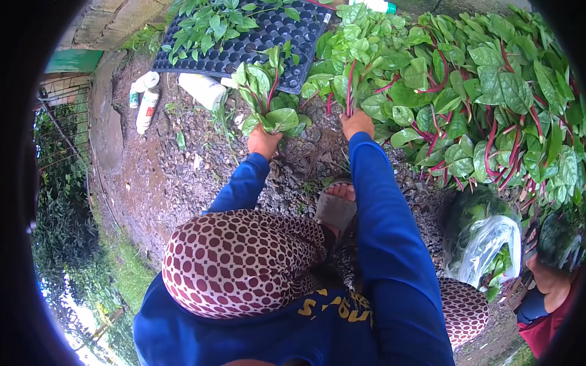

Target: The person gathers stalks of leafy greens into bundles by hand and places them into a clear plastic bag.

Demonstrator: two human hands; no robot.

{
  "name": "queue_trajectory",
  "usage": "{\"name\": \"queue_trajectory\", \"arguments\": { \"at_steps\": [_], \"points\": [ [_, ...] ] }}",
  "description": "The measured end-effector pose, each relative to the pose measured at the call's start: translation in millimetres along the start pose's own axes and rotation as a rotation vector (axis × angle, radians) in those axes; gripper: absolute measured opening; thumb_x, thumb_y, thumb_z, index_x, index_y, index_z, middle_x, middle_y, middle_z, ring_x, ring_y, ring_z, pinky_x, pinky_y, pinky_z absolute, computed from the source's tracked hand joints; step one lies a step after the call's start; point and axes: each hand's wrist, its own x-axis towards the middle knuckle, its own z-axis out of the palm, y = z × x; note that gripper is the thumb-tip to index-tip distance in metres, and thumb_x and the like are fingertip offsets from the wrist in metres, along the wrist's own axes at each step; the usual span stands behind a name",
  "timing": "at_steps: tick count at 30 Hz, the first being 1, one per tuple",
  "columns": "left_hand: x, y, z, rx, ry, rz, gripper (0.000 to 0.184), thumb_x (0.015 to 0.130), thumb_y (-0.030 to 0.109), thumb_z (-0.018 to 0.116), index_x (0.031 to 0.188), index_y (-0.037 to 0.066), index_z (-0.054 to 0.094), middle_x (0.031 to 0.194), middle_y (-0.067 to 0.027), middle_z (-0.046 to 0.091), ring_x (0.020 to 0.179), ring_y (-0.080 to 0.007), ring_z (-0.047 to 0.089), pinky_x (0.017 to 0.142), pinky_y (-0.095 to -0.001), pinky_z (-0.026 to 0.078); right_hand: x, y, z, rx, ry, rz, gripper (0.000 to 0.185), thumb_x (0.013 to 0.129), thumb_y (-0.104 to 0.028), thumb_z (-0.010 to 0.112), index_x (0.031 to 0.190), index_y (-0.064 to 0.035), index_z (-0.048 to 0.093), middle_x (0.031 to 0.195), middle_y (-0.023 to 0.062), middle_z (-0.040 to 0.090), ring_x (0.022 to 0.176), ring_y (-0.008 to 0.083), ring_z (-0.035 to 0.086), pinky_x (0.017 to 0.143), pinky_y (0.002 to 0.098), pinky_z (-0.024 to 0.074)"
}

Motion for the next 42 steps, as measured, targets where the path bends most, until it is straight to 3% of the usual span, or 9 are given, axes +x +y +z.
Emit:
{"name": "queue_trajectory", "arguments": {
  "at_steps": [6, 9, 14, 19, 21, 25, 32, 38, 42],
  "points": [
    [-1, -3, -8, -0.202, -0.033, -0.06, 0.046, 0.069, 0.031, 0.074, 0.101, 0.001, 0.061, 0.088, -0.0128, 0.067, 0.079, -0.0276, 0.065, 0.073, -0.0354, 0.052, -3, -2, -2, 0.772, 0.02, -0.009, 0.031, 0.09, -0.033, 0.053, 0.094, -0.0023, 0.058, 0.077, 0.0144, 0.064, 0.068, 0.0285, 0.063, 0.063, 0.038, 0.0495],
    [-8, -11, 6, -0.895, -0.105, -0.088, 0.032, 0.079, 0.027, 0.068, 0.1, 0.003, 0.062, 0.089, -0.0057, 0.065, 0.071, -0.0195, 0.063, 0.066, -0.0318, 0.05, -55, -43, -45, 0.95, -0.071, -0.032, 0.027, 0.093, -0.029, 0.049, 0.088, -0.0021, 0.052, 0.066, 0.0102, 0.06, 0.055, 0.0226, 0.058, 0.053, 0.0352, 0.0469],
    [-68, 42, -43, -1.72, -0.375, -0.194, 0.036, 0.09, 0.026, 0.06, 0.115, 0.003, 0.049, 0.101, -0.005, 0.06, 0.089, -0.0141, 0.058, 0.079, -0.0291, 0.047, -137, -97, 3, 0.124, -0.006, -0.575, 0.03, 0.092, -0.028, 0.046, 0.084, -0.0007, 0.053, 0.067, 0.0184, 0.061, 0.059, 0.0356, 0.061, 0.056, 0.0469, 0.047],
    [-81, 5, -74, -1.589, -0.258, -0.417, 0.016, 0.088, 0.023, 0.061, 0.081, 0.009, 0.055, 0.054, -0.0002, 0.054, 0.039, -0.0105, 0.049, 0.035, -0.0238, 0.037, -151, -110, 3, 0.28, -0.49, -0.78, 0.033, 0.089, -0.033, 0.049, 0.082, -0.0031, 0.06, 0.074, 0.0195, 0.063, 0.071, 0.0368, 0.062, 0.066, 0.0474, 0.0478],
    [-80, -20, -80, -1.409, -0.048, -0.396, 0.019, 0.088, 0.024, 0.062, 0.078, 0.009, 0.055, 0.056, -0.0018, 0.055, 0.04, -0.0118, 0.049, 0.035, -0.0242, 0.036, -123, -101, 2, 0.283, -0.674, -0.887, 0.029, 0.088, -0.033, 0.051, 0.089, -0.0064, 0.063, 0.077, 0.0181, 0.064, 0.074, 0.0362, 0.062, 0.07, 0.047, 0.048],
    [-72, -48, -87, -1.38, 0.171, -0.39, 0.016, 0.088, 0.021, 0.063, 0.09, 0.006, 0.055, 0.063, -0.0032, 0.057, 0.05, -0.0134, 0.053, 0.047, -0.027, 0.04, -85, -103, 33, 0.023, -0.299, -0.648, 0.026, 0.087, -0.018, 0.046, 0.106, -0.0148, 0.065, 0.09, 0.016, 0.067, 0.087, 0.0324, 0.064, 0.076, 0.0437, 0.0492],
    [-53, -51, -66, -1.289, 0.234, -0.277, 0.021, 0.087, 0.02, 0.064, 0.097, 0.004, 0.057, 0.077, -0.0019, 0.061, 0.058, -0.0099, 0.053, 0.053, -0.0251, 0.042, -44, -98, 60, -0.266, -0.23, -0.579, 0.024, 0.087, -0.015, 0.045, 0.102, -0.0037, 0.061, 0.084, 0.0164, 0.066, 0.078, 0.0322, 0.065, 0.07, 0.043, 0.0505],
    [-63, -16, -77, -1.009, 0.06, -0.302, 0.019, 0.085, 0.023, 0.066, 0.086, 0.007, 0.056, 0.064, 0.0019, 0.054, 0.047, -0.0075, 0.047, 0.043, -0.022, 0.036, -80, -93, 17, 0.492, 0.026, -0.602, 0.015, 0.078, -0.005, 0.059, 0.091, -0.0006, 0.054, 0.075, 0.016, 0.064, 0.073, 0.033, 0.065, 0.066, 0.0411, 0.0522],
    [-75, -11, -54, -1.345, -0.244, -0.127, 0.023, 0.086, 0.022, 0.066, 0.092, 0.006, 0.05, 0.065, 0.0008, 0.056, 0.046, -0.0086, 0.048, 0.042, -0.0223, 0.04, -114, -135, 20, 0.977, -0.059, -0.467, 0.027, 0.072, -0.003, 0.069, 0.092, -0.0006, 0.051, 0.08, 0.0159, 0.065, 0.075, 0.0299, 0.067, 0.069, 0.0361, 0.0526]
  ]
}}
